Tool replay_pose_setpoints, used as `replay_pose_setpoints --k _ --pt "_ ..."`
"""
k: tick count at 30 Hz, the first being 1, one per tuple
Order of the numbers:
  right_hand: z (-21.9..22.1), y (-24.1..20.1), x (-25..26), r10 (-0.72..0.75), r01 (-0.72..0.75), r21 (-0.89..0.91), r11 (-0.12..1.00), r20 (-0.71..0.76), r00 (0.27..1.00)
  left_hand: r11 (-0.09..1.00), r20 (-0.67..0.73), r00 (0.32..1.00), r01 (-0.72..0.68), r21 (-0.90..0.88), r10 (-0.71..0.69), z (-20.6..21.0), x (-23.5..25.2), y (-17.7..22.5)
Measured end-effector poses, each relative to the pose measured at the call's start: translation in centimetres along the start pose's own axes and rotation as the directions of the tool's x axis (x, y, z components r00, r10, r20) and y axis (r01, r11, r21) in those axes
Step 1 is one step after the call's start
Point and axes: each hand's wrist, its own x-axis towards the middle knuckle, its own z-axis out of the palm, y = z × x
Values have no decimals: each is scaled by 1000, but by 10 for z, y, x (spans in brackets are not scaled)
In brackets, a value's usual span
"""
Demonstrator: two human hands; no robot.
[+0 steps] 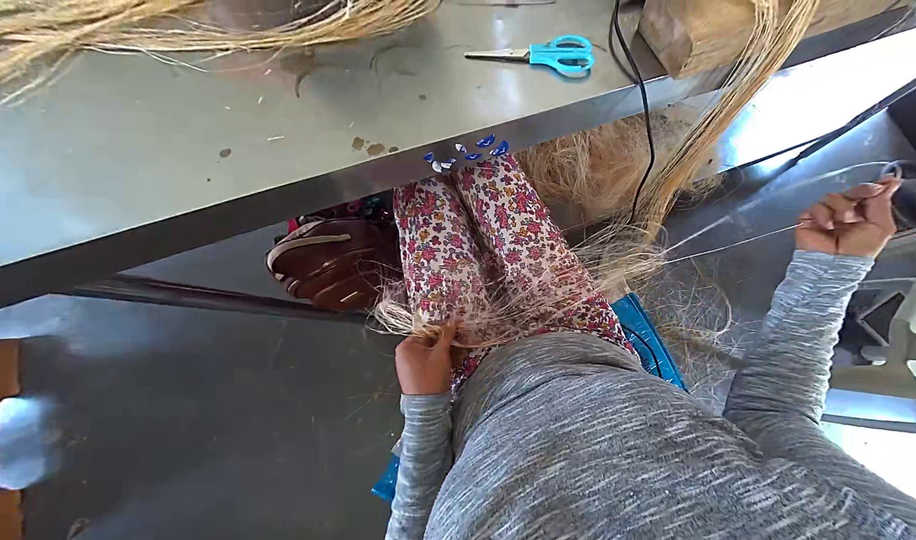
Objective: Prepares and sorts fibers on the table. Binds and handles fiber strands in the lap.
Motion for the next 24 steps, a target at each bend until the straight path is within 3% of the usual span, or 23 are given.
replay_pose_setpoints --k 2,3,5,7,9,11,13,15,17,20,24 --pt "16 16 -9 61 -59 -96 994 15 998 898 42 999 -16 440 -3 -17 -6 5" --pt "28 24 -15 76 -78 -195 978 -21 997 821 49 998 1 570 -35 -26 -12 12" --pt "52 42 -29 75 -96 -437 894 -66 995 724 49 997 12 690 -64 -46 -30 30" --pt "76 58 -49 108 -59 -548 835 58 992 715 86 992 -125 688 90 -68 -49 38" --pt "103 72 -80 162 14 -548 836 271 949 714 172 909 -407 571 380 -83 -64 39" --pt "130 86 -116 255 74 -544 836 503 826 759 348 762 -626 180 546 -77 -68 44" --pt "153 105 -153 384 108 -564 819 677 628 820 582 600 -523 -233 549 -52 -61 49" --pt "169 126 -177 491 122 -584 802 763 421 842 678 499 -310 -442 540 -21 -49 46" --pt "175 142 -187 549 140 -618 774 765 336 792 615 528 -213 -572 586 1 -42 41" --pt "174 148 -184 587 93 -662 744 713 383 689 454 629 -184 -701 630 8 -39 40" --pt "158 156 -171 590 70 -676 734 685 427 633 300 670 -328 -702 679 -22 -37 42"
